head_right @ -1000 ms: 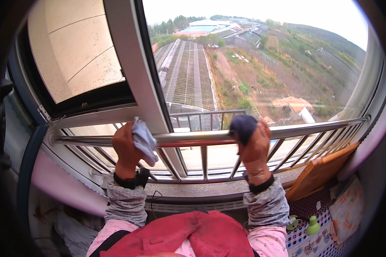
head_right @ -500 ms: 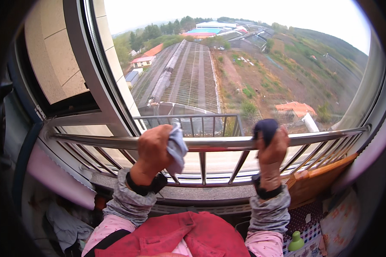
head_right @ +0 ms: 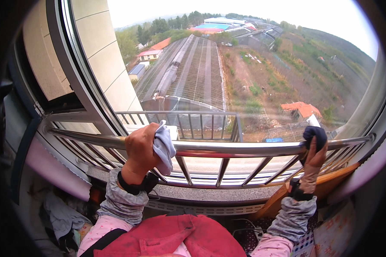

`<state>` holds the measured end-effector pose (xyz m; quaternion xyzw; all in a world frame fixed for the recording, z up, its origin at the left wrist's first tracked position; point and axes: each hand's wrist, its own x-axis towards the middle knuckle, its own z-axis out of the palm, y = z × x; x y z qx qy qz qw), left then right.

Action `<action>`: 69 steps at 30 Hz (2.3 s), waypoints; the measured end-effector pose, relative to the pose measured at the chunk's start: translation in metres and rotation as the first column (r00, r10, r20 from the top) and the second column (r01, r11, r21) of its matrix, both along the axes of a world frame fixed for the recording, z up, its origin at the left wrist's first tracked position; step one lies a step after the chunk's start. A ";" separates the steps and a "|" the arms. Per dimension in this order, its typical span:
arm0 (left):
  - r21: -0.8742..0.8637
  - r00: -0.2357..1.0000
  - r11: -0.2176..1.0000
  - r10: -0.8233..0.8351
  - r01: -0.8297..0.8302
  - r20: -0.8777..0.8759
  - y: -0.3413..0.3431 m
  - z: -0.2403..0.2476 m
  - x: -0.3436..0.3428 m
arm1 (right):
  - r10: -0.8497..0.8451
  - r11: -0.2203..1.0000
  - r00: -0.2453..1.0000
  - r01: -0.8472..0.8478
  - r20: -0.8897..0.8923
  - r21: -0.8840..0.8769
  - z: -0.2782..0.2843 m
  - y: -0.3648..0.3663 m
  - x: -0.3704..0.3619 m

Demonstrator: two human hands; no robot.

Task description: The person wipes a metal balcony railing with two cloths, alternating hands and moving along the length of the rail. The person also wipes the adjacent window frame and glass while standing on the balcony.

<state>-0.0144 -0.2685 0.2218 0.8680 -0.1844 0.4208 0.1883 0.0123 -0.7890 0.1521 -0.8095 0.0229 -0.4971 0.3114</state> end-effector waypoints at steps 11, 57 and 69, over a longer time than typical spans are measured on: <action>-0.025 1.000 1.000 0.017 -0.017 0.001 -0.005 -0.002 0.003 | 0.017 0.880 0.972 0.097 0.234 -0.466 0.004 0.189 -0.005; 0.023 0.991 0.999 0.032 -0.035 0.131 -0.005 -0.011 0.005 | 0.310 0.855 0.938 -0.203 0.156 -0.476 0.035 0.217 -0.021; -0.006 0.982 0.988 0.153 -0.154 0.112 -0.031 -0.009 -0.005 | -0.141 0.976 0.977 0.165 0.158 -0.146 -0.005 -0.014 0.000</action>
